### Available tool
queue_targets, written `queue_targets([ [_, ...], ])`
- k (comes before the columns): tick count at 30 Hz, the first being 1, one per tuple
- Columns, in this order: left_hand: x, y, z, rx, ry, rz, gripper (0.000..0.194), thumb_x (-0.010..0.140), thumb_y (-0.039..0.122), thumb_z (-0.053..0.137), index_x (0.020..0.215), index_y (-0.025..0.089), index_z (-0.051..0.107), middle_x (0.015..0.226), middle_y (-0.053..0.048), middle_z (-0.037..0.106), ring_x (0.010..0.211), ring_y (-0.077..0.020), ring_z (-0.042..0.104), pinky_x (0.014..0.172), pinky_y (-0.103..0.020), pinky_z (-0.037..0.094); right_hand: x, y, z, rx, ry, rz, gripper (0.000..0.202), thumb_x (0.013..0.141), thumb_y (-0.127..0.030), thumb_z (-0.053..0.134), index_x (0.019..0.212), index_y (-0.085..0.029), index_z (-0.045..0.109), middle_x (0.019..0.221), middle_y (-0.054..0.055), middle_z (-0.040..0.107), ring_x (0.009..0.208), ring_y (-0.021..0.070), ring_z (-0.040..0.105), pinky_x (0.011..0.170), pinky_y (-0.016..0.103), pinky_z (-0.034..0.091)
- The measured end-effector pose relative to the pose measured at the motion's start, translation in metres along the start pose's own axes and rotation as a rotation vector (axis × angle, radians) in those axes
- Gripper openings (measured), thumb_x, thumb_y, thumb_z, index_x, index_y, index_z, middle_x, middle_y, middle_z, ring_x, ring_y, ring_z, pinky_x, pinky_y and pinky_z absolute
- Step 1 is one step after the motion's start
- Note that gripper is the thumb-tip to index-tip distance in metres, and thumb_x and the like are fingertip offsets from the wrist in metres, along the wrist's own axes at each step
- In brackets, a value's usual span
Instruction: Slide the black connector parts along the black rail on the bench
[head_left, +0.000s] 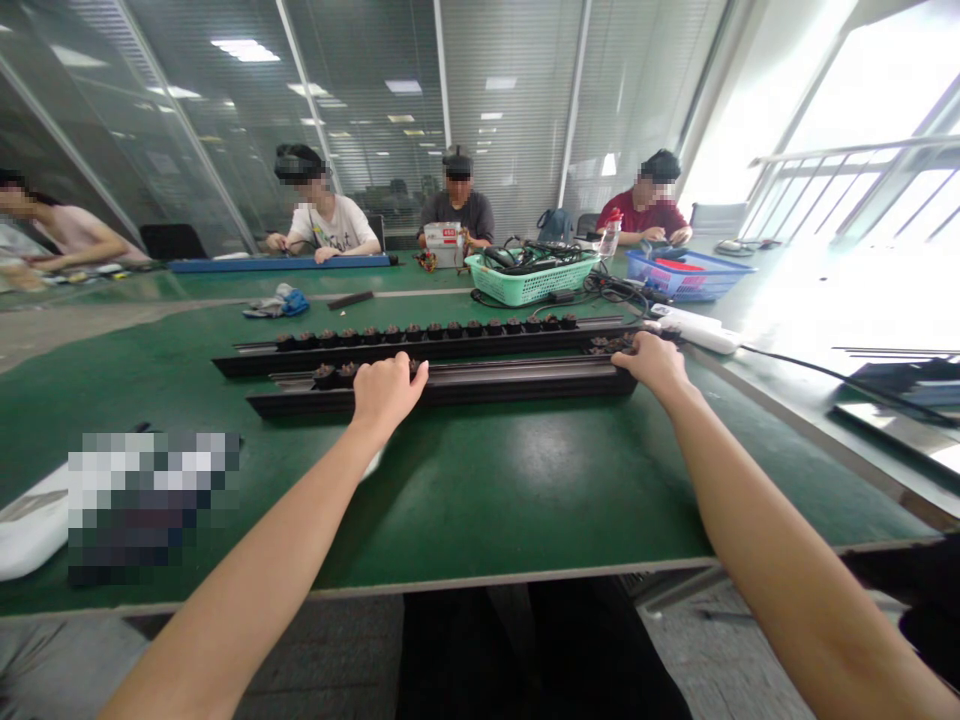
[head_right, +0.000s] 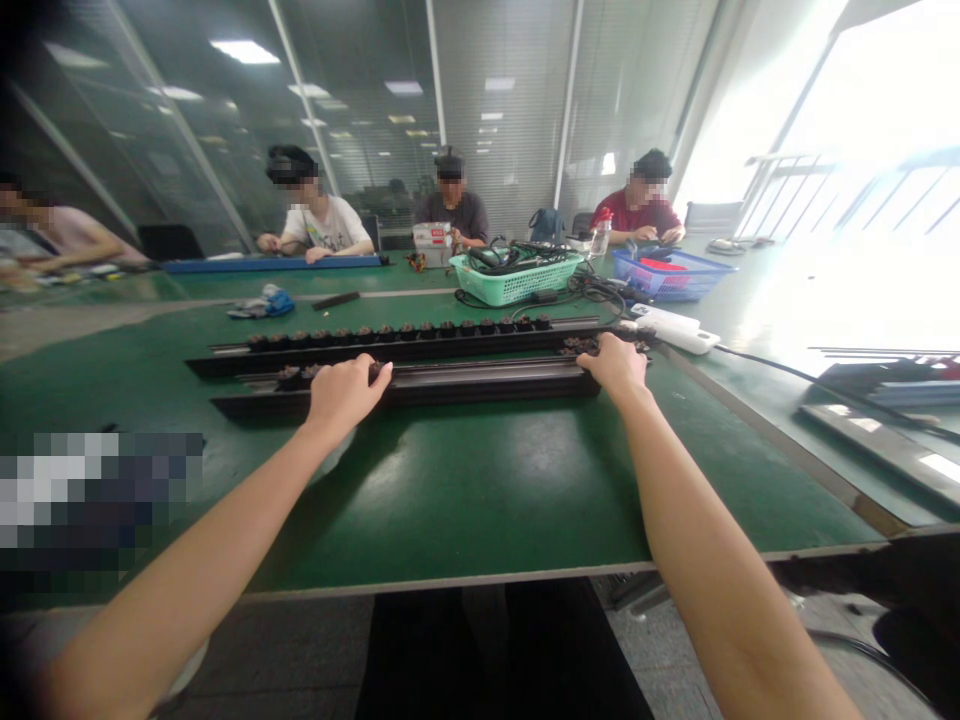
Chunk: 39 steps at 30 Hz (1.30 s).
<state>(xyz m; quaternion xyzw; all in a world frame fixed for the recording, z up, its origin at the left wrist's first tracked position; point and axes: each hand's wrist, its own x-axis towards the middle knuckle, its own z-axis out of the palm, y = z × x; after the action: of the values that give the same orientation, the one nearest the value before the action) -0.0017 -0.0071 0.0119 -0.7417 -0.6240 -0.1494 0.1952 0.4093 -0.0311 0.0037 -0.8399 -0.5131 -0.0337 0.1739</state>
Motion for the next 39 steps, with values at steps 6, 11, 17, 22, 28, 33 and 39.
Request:
queue_targets([
  [6, 0.0, -0.0003, -0.0015, 0.008, -0.002, 0.004, 0.057, 0.103, 0.05, 0.029, 0.106, 0.01, 0.07, 0.092, -0.018, 0.077, 0.089, -0.034, 0.073, 0.081, -0.041, 0.047, -0.0011, -0.0015, -0.0016, -0.059, -0.003, -0.025, 0.039, 0.089, -0.044, 0.058, 0.113, -0.015, 0.066, 0.108, 0.018, 0.073, 0.104, 0.0329, 0.067, 0.09, 0.041, 0.047],
  [11, -0.0001, -0.0003, -0.0008, 0.005, -0.004, -0.001, 0.058, 0.103, 0.05, 0.029, 0.106, 0.01, 0.07, 0.092, -0.019, 0.076, 0.09, -0.0337, 0.073, 0.083, -0.041, 0.047, -0.0044, -0.0011, -0.0027, -0.115, -0.019, -0.04, 0.047, 0.092, -0.049, 0.052, 0.12, -0.012, 0.063, 0.11, 0.021, 0.073, 0.106, 0.0343, 0.068, 0.091, 0.041, 0.047],
  [17, -0.0001, -0.0005, -0.0011, -0.006, -0.015, -0.008, 0.059, 0.103, 0.051, 0.028, 0.109, 0.01, 0.07, 0.095, -0.019, 0.076, 0.092, -0.034, 0.073, 0.085, -0.042, 0.047, -0.0085, 0.0027, -0.0032, -0.154, -0.013, -0.1, 0.053, 0.097, -0.053, 0.043, 0.122, -0.01, 0.061, 0.11, 0.024, 0.073, 0.107, 0.0371, 0.069, 0.092, 0.044, 0.048],
  [22, -0.0003, 0.0001, -0.0025, -0.007, -0.018, -0.006, 0.058, 0.104, 0.05, 0.028, 0.107, 0.01, 0.07, 0.094, -0.019, 0.077, 0.091, -0.0335, 0.073, 0.085, -0.042, 0.047, -0.0088, 0.004, -0.004, -0.158, -0.012, -0.099, 0.052, 0.096, -0.053, 0.045, 0.12, -0.01, 0.062, 0.11, 0.024, 0.073, 0.107, 0.0372, 0.069, 0.091, 0.044, 0.049],
  [28, 0.0001, -0.0005, -0.0004, -0.014, -0.01, -0.006, 0.058, 0.104, 0.05, 0.029, 0.108, 0.01, 0.07, 0.096, -0.02, 0.077, 0.093, -0.0342, 0.073, 0.084, -0.042, 0.047, -0.0067, 0.0035, -0.0033, -0.136, -0.012, -0.073, 0.049, 0.094, -0.051, 0.046, 0.117, -0.012, 0.065, 0.11, 0.023, 0.073, 0.104, 0.0358, 0.07, 0.086, 0.041, 0.05],
  [33, -0.0002, -0.0002, -0.0021, -0.007, -0.014, -0.002, 0.058, 0.104, 0.05, 0.028, 0.108, 0.01, 0.07, 0.094, -0.019, 0.077, 0.091, -0.034, 0.073, 0.083, -0.042, 0.047, -0.0066, 0.0024, -0.0039, -0.126, -0.008, -0.057, 0.047, 0.093, -0.05, 0.049, 0.117, -0.013, 0.065, 0.11, 0.021, 0.073, 0.105, 0.0348, 0.069, 0.086, 0.041, 0.05],
  [39, -0.0004, 0.001, -0.0044, 0.002, -0.021, 0.0, 0.059, 0.104, 0.051, 0.027, 0.108, 0.01, 0.07, 0.094, -0.019, 0.077, 0.091, -0.0341, 0.073, 0.084, -0.042, 0.048, -0.0051, 0.0049, -0.0046, -0.119, -0.013, -0.037, 0.047, 0.092, -0.049, 0.05, 0.118, -0.013, 0.066, 0.111, 0.021, 0.073, 0.105, 0.0343, 0.068, 0.087, 0.041, 0.049],
])
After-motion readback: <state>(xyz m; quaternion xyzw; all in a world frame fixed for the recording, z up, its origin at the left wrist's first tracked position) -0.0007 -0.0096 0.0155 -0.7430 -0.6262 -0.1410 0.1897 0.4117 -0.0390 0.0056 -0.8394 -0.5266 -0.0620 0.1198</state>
